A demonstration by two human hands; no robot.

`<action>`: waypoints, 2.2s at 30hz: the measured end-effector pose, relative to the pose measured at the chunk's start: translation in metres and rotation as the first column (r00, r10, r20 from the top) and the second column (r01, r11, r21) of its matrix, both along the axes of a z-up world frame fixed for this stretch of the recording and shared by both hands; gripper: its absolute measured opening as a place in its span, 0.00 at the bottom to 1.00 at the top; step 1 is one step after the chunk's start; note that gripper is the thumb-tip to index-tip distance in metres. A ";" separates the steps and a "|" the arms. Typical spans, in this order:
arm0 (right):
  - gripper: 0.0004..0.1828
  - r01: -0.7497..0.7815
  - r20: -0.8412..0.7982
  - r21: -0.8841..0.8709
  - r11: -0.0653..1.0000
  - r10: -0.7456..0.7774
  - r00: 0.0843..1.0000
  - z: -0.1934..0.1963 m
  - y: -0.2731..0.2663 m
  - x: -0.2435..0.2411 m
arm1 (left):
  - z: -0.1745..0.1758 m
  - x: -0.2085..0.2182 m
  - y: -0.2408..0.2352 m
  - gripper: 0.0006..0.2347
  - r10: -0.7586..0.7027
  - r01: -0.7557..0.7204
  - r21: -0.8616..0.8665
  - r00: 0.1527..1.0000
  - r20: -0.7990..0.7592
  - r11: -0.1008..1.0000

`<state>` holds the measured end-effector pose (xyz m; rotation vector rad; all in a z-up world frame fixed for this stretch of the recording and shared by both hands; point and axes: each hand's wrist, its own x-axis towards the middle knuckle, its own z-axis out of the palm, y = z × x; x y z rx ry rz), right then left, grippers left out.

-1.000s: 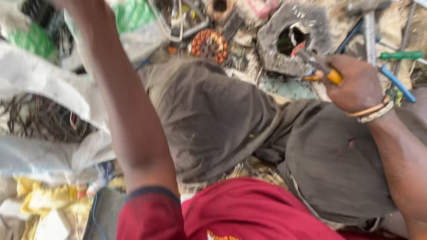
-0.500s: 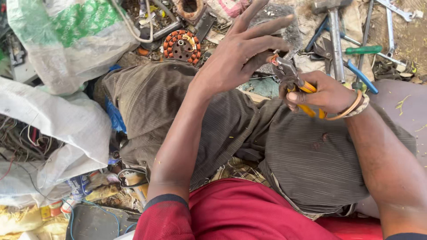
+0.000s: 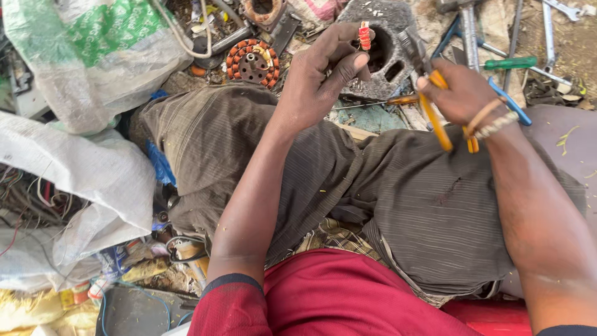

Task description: The person sits cross-legged on the ground and uses pliers and a hammer to strip insulation and shape a small electrical component. They repeatedly cut, bend, and adjust the component while surrounded by scrap materials and tools.

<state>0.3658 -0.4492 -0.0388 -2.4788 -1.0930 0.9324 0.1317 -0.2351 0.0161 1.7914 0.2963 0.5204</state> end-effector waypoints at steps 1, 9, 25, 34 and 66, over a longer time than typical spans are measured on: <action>0.31 -0.047 0.098 0.050 0.998 0.042 0.994 -0.013 0.001 0.012 | -0.001 0.003 -0.002 0.11 -0.010 0.011 -0.027 1.000 0.029 1.000; 0.28 -0.042 0.361 -0.068 0.997 0.064 0.930 -0.026 0.010 0.030 | -0.019 0.011 -0.019 0.11 0.022 0.017 -0.210 0.983 0.181 0.978; 0.13 0.162 -0.197 0.704 0.691 -0.029 0.980 0.045 0.022 -0.063 | -0.013 0.024 -0.043 0.11 0.112 -0.087 0.334 0.992 -0.058 0.939; 0.08 -0.453 0.508 0.561 0.693 0.144 0.849 0.053 0.027 -0.067 | -0.007 0.020 -0.030 0.06 0.079 -0.095 0.629 0.995 0.053 0.772; 0.03 -0.485 0.576 0.560 0.672 0.105 0.811 0.051 0.019 -0.055 | -0.005 0.017 -0.025 0.15 0.020 0.022 0.277 0.989 -0.147 0.960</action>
